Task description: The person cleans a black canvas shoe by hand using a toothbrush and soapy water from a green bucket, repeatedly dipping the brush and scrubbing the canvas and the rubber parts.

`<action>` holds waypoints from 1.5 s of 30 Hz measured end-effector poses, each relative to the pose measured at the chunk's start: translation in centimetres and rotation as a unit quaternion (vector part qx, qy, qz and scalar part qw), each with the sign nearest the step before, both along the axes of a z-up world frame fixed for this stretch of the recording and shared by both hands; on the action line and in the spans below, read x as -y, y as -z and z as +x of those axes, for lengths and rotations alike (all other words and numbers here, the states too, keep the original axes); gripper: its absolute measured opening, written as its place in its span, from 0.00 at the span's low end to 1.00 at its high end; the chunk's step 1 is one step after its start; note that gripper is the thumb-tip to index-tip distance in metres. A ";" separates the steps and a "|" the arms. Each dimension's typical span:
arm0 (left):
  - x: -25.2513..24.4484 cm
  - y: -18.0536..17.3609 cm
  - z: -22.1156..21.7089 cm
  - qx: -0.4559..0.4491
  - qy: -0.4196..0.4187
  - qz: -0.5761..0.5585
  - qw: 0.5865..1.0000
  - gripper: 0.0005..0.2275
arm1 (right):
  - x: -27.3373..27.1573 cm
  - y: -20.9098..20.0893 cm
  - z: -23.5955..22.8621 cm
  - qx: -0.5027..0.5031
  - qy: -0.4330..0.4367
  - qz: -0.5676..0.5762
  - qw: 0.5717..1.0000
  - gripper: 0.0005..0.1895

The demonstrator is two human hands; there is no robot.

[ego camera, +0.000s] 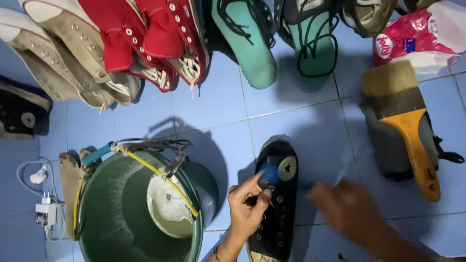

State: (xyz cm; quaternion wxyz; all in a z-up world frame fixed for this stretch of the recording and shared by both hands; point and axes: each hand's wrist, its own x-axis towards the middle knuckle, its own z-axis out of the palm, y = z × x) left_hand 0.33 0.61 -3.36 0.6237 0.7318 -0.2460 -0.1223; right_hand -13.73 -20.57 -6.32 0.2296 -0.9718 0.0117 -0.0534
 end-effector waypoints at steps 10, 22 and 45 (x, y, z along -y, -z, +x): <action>0.3 -0.4 0.5 -0.109 0.039 -0.032 0.993 0.16 | 1.0 -0.5 0.5 -0.005 0.033 -0.077 0.997 0.15; 0.0 -0.7 0.2 -0.071 0.013 -0.022 0.997 0.16 | 0.5 -0.1 0.0 0.061 0.110 -0.146 0.981 0.08; 0.8 -3.9 -0.8 0.154 0.006 0.050 0.987 0.15 | -1.4 -2.7 -1.4 0.078 0.024 -0.125 0.989 0.18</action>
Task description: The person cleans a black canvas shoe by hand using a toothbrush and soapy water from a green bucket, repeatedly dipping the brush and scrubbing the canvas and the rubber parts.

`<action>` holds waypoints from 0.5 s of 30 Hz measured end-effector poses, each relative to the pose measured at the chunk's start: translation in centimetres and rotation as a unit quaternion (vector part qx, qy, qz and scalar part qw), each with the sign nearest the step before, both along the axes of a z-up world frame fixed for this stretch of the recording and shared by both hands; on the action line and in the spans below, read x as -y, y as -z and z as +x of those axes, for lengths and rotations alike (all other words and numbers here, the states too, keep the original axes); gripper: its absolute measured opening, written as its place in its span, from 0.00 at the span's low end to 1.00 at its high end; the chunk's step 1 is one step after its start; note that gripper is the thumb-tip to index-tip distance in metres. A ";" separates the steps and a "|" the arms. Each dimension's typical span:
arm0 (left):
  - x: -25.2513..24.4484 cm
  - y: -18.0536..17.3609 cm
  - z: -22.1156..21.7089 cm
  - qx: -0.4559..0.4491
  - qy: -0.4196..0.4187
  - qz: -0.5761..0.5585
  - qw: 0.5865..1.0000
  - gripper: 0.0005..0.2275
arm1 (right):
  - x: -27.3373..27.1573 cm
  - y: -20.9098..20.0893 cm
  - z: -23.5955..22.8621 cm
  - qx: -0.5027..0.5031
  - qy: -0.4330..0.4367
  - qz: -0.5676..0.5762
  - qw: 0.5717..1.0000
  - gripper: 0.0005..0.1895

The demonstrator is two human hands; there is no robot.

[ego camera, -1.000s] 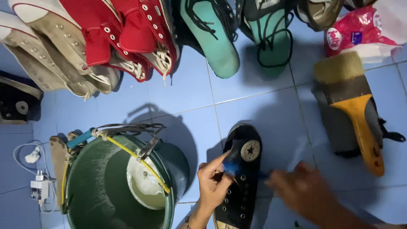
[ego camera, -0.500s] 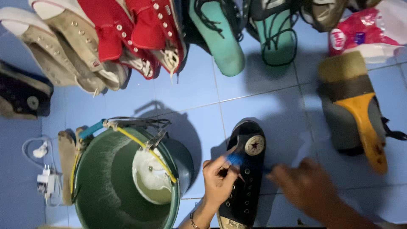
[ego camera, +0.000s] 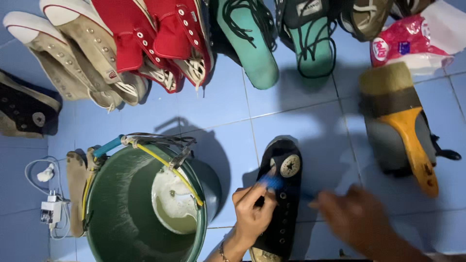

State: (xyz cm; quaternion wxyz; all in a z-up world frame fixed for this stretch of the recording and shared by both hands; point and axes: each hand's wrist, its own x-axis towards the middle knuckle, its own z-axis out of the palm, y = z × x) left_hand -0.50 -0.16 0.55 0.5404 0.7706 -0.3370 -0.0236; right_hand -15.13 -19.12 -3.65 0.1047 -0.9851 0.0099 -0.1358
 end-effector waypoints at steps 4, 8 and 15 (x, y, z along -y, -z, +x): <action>-0.1 0.6 -0.4 -0.006 0.010 -0.008 1.000 0.20 | 2.0 1.4 0.2 -0.105 0.093 -0.028 0.990 0.09; -0.6 2.2 -0.2 0.046 -0.009 -0.003 0.999 0.14 | 1.0 1.4 0.5 -0.060 0.100 0.003 0.993 0.11; 0.1 0.0 0.3 -0.126 0.005 0.003 0.992 0.20 | 3.5 0.3 1.2 -0.029 0.138 0.055 0.989 0.13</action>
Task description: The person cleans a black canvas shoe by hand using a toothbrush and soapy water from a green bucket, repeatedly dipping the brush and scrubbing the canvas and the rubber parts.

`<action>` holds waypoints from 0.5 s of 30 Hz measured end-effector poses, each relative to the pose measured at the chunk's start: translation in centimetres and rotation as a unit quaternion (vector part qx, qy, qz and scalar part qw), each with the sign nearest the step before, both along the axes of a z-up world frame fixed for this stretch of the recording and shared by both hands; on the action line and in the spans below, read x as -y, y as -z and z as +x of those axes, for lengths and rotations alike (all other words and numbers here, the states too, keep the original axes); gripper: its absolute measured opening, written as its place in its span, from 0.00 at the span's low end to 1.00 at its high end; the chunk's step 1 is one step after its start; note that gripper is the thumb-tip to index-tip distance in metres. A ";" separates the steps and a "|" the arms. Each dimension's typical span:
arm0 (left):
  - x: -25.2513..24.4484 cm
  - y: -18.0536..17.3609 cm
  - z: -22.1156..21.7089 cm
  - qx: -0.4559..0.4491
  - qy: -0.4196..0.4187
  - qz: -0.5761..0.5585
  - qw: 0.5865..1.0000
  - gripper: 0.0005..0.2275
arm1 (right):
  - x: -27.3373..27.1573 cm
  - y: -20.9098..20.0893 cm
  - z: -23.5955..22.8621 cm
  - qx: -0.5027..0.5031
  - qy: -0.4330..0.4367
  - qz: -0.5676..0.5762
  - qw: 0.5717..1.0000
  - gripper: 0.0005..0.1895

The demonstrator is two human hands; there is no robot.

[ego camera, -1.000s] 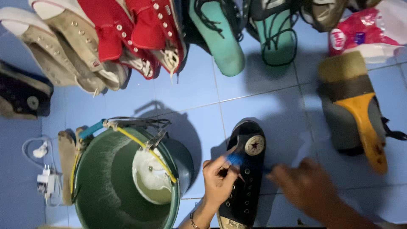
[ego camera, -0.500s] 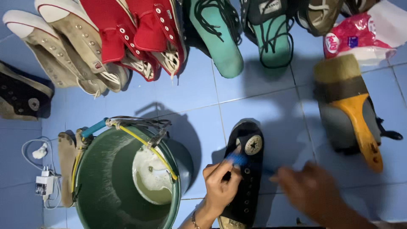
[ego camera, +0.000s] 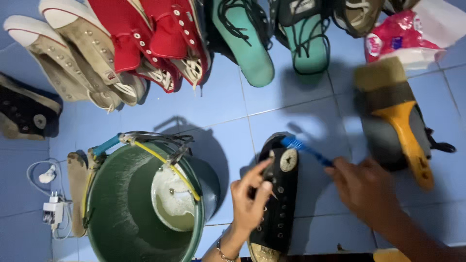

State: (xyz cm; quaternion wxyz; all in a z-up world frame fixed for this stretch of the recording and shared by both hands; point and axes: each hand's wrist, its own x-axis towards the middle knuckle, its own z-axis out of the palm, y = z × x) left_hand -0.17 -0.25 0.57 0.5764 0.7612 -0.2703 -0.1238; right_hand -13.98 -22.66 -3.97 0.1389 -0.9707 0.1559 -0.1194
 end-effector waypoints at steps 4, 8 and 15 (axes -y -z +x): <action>0.3 0.0 0.7 -0.075 -0.017 0.005 0.997 0.19 | 1.4 -0.6 0.6 -0.018 -0.067 0.057 0.996 0.06; 0.3 -0.7 1.6 -0.076 0.002 0.055 0.996 0.14 | 2.9 -3.6 1.5 -0.008 -0.094 -0.037 0.995 0.16; 1.3 0.0 3.3 -0.282 0.088 -0.056 0.954 0.16 | 5.3 -9.6 7.7 0.174 -0.201 -0.227 0.937 0.23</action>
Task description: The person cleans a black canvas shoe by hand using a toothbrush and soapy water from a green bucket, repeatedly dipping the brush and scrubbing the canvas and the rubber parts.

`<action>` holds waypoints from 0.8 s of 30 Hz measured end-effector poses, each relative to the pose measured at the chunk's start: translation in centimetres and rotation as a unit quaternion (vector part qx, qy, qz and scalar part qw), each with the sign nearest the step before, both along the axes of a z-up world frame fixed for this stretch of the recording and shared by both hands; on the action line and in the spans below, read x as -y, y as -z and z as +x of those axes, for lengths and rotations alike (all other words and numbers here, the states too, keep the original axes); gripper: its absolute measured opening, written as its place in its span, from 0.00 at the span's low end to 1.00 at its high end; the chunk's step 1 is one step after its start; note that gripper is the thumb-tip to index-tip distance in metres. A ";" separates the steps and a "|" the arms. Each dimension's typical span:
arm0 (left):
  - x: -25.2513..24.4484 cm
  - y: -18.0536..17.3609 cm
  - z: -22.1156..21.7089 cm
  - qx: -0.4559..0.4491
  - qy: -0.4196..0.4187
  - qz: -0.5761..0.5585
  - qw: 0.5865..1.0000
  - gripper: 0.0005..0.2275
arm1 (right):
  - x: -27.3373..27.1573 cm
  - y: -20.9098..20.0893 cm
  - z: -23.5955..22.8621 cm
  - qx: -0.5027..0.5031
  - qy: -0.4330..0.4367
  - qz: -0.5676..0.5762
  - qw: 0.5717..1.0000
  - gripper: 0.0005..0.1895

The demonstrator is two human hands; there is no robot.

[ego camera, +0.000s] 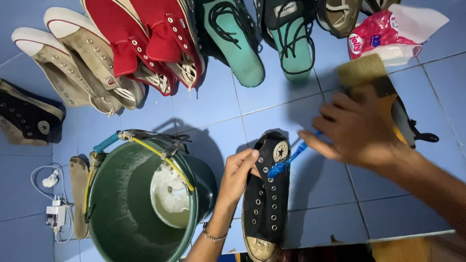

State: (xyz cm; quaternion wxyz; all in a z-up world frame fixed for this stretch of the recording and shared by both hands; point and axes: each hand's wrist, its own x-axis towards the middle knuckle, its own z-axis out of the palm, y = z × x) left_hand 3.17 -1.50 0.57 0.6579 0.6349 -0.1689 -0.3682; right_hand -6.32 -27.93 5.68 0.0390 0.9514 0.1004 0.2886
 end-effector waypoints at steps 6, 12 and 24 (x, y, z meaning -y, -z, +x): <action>-0.1 -0.4 -0.1 0.055 -0.007 0.034 0.998 0.19 | 0.5 -1.5 5.8 0.021 -0.057 -0.042 0.997 0.16; -0.9 1.1 0.8 0.106 0.009 0.046 0.993 0.17 | -1.6 1.3 7.4 0.077 -0.119 -0.036 0.989 0.15; -1.0 1.1 0.7 0.178 0.008 0.017 0.984 0.20 | -3.2 0.4 7.8 0.047 -0.088 0.032 0.994 0.16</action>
